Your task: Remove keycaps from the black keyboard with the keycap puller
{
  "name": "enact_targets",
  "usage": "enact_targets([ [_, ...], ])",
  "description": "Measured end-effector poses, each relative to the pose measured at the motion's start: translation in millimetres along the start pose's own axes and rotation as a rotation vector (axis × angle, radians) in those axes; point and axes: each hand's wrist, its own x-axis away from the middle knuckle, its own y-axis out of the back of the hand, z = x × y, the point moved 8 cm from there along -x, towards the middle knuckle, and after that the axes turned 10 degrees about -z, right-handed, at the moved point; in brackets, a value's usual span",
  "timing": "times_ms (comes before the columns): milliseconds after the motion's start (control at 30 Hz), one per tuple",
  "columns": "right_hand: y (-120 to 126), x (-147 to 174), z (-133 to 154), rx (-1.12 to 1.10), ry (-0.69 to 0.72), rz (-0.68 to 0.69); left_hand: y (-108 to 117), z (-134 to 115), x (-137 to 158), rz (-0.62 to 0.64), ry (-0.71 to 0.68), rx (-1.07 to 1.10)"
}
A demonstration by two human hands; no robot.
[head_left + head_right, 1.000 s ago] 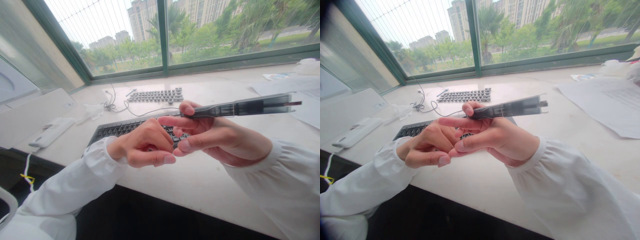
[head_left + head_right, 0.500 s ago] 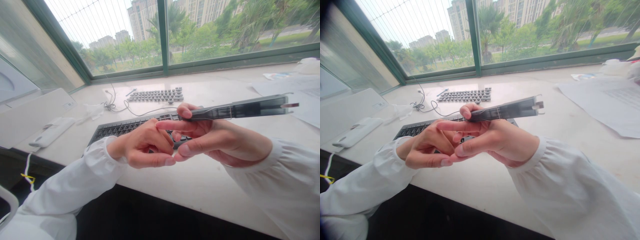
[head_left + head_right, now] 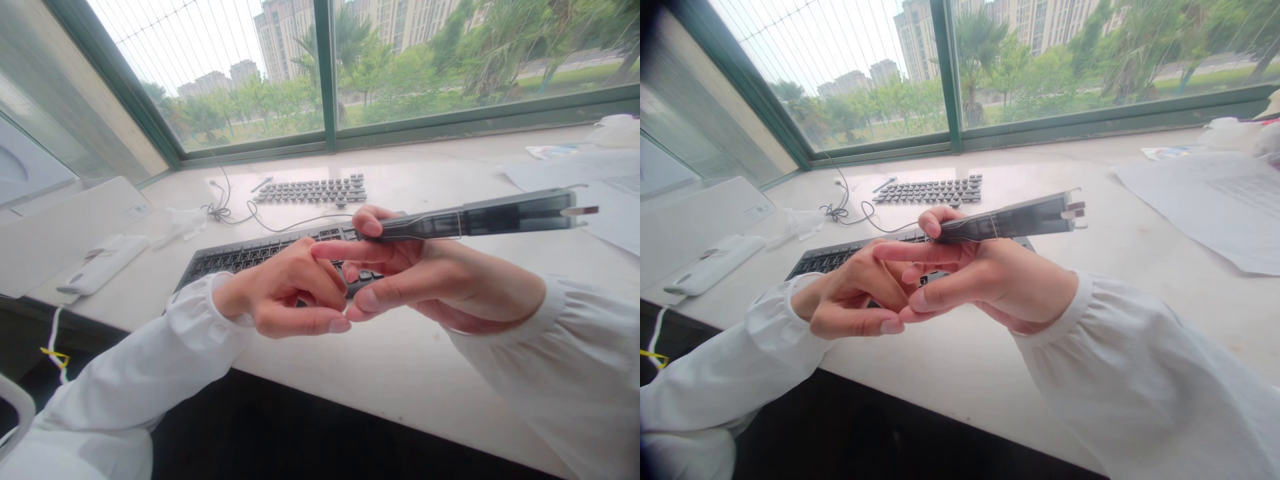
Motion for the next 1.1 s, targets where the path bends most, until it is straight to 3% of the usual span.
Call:
enact_targets([
  [1100, 1.6, -0.8, -1.1, -0.006, 0.029, 0.046, 0.2, 0.5, 0.3, 0.014, -0.008, 0.083],
])
